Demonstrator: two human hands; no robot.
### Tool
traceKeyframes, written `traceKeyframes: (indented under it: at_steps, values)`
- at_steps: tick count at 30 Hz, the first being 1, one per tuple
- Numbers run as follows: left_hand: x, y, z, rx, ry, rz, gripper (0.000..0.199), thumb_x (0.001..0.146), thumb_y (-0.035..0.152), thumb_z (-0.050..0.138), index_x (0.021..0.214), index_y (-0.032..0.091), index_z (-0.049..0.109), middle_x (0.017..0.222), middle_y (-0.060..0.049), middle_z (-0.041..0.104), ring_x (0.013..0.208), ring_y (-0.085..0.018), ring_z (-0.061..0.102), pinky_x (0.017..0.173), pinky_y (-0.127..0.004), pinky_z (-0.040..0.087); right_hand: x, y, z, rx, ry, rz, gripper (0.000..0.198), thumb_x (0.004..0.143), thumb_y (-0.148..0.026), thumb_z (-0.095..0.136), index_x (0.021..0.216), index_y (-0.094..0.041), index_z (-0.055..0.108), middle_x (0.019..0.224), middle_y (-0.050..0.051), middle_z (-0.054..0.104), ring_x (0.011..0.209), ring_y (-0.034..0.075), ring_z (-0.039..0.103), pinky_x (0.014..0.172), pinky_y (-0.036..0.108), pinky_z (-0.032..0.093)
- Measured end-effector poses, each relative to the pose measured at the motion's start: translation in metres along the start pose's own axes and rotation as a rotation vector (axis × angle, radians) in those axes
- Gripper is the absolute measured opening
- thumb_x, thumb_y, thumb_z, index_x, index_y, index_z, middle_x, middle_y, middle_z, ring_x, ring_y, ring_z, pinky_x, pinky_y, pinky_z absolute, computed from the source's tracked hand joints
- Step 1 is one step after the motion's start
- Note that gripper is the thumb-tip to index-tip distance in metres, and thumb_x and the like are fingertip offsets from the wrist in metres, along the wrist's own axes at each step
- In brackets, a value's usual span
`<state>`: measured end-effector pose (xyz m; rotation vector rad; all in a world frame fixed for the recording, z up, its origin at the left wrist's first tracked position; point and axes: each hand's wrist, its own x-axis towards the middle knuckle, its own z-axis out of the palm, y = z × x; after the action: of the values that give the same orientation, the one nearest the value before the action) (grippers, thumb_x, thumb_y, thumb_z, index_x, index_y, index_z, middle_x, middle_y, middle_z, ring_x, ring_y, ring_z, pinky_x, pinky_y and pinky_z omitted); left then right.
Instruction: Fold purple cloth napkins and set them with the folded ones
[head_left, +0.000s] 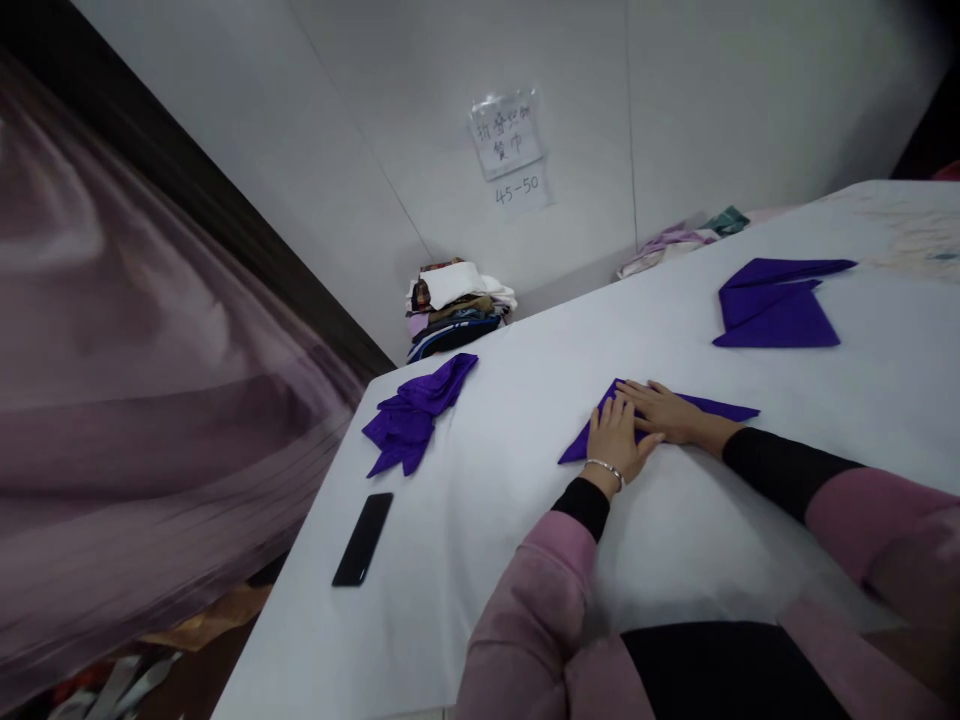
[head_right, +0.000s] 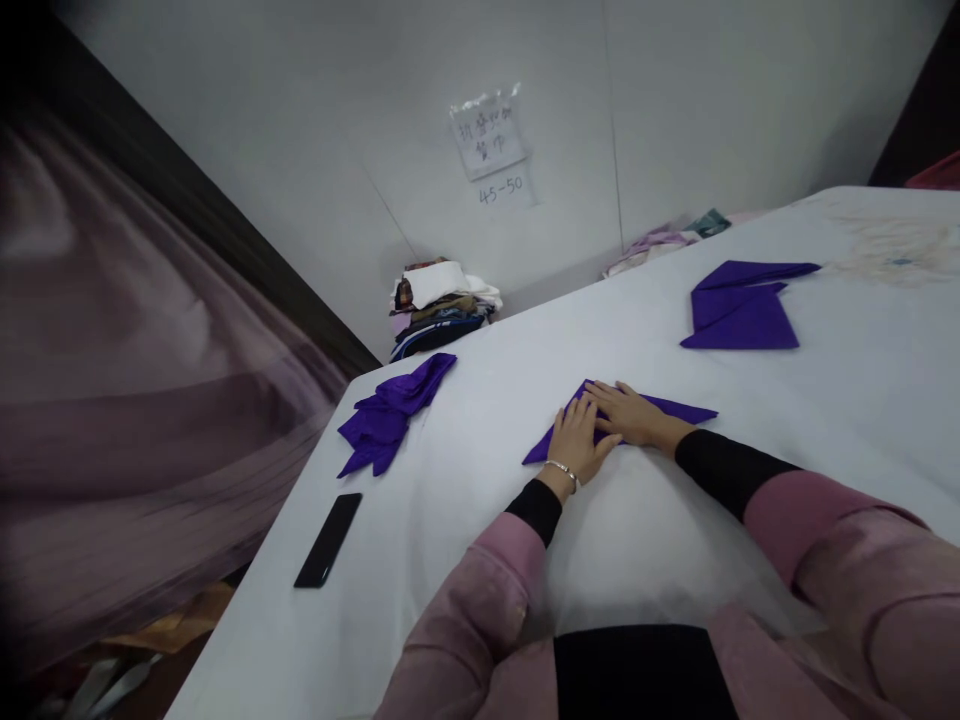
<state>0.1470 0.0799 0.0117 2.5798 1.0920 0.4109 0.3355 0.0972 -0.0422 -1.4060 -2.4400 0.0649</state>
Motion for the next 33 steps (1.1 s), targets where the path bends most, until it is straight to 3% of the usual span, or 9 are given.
traceKeyframes:
  at_steps: [3,8,16,20,24,26,29,33]
  values:
    - [0.012,-0.006,0.011,0.006,-0.065,-0.080,0.083,0.084,0.065,0.038,0.145,0.009,0.026,0.151,-0.016,0.027,0.141,-0.029,0.020,0.116,-0.046,0.018,0.001,0.000,-0.002,0.007,-0.007,0.006,0.046,0.089,-0.039,0.043,0.132,-0.026,0.050,0.147,0.014,0.036,0.136,0.032,0.027,0.102,0.060,0.025]
    - [0.014,-0.016,0.014,0.126,-0.099,-0.080,0.084,0.085,0.065,0.030,0.144,0.004,0.026,0.151,-0.018,0.026,0.142,-0.028,0.017,0.117,-0.044,0.015,0.005,-0.009,-0.011,0.040,-0.040,0.071,0.048,0.093,-0.038,0.034,0.139,-0.025,0.042,0.148,0.011,0.034,0.139,0.026,0.022,0.106,0.053,0.021]
    - [0.016,-0.013,0.011,0.274,-0.141,-0.087,0.080,0.087,0.063,0.024,0.143,0.006,0.031,0.152,-0.016,0.024,0.142,-0.027,0.017,0.116,-0.043,0.015,-0.022,-0.006,-0.038,0.078,-0.050,0.297,0.066,0.088,-0.062,0.031,0.145,-0.030,0.028,0.152,0.003,0.024,0.139,0.023,0.020,0.112,0.044,0.012]
    - [0.017,-0.012,0.009,0.288,-0.169,-0.103,0.081,0.087,0.064,0.021,0.144,0.007,0.029,0.153,-0.015,0.022,0.142,-0.026,0.015,0.117,-0.041,0.013,-0.052,0.014,-0.058,0.231,-0.020,0.401,0.072,0.085,-0.065,0.036,0.143,-0.022,0.035,0.149,0.008,0.033,0.138,0.025,0.024,0.113,0.044,0.011]
    - [0.017,-0.012,0.009,0.278,-0.187,-0.110,0.082,0.086,0.066,0.020,0.145,0.009,0.027,0.154,-0.013,0.020,0.143,-0.025,0.013,0.117,-0.040,0.011,-0.096,0.036,-0.087,0.402,0.124,0.636,0.073,0.087,-0.064,0.028,0.142,-0.016,0.038,0.144,0.009,0.042,0.132,0.025,0.038,0.110,0.038,0.026]
    - [0.017,-0.012,0.009,0.281,-0.180,-0.106,0.082,0.086,0.066,0.019,0.145,0.009,0.027,0.154,-0.013,0.020,0.143,-0.025,0.013,0.117,-0.040,0.011,-0.120,0.039,-0.096,0.462,0.157,0.726,0.073,0.084,-0.066,0.036,0.135,-0.015,0.048,0.140,0.011,0.047,0.129,0.027,0.041,0.109,0.039,0.029]
    - [0.017,-0.012,0.009,0.287,-0.172,-0.102,0.082,0.086,0.065,0.019,0.145,0.008,0.027,0.153,-0.014,0.021,0.143,-0.025,0.013,0.117,-0.040,0.011,-0.144,0.032,-0.096,0.479,0.124,0.706,0.066,0.074,-0.066,0.051,0.117,-0.018,0.062,0.138,0.011,0.049,0.134,0.030,0.032,0.110,0.044,0.027]
    - [0.017,-0.013,0.010,0.287,-0.162,-0.093,0.083,0.086,0.065,0.020,0.144,0.007,0.028,0.153,-0.015,0.021,0.142,-0.026,0.014,0.117,-0.041,0.012,-0.147,0.018,-0.082,0.420,0.144,0.649,0.052,0.073,-0.061,0.054,0.104,-0.021,0.065,0.141,0.012,0.045,0.138,0.030,0.023,0.110,0.049,0.025]
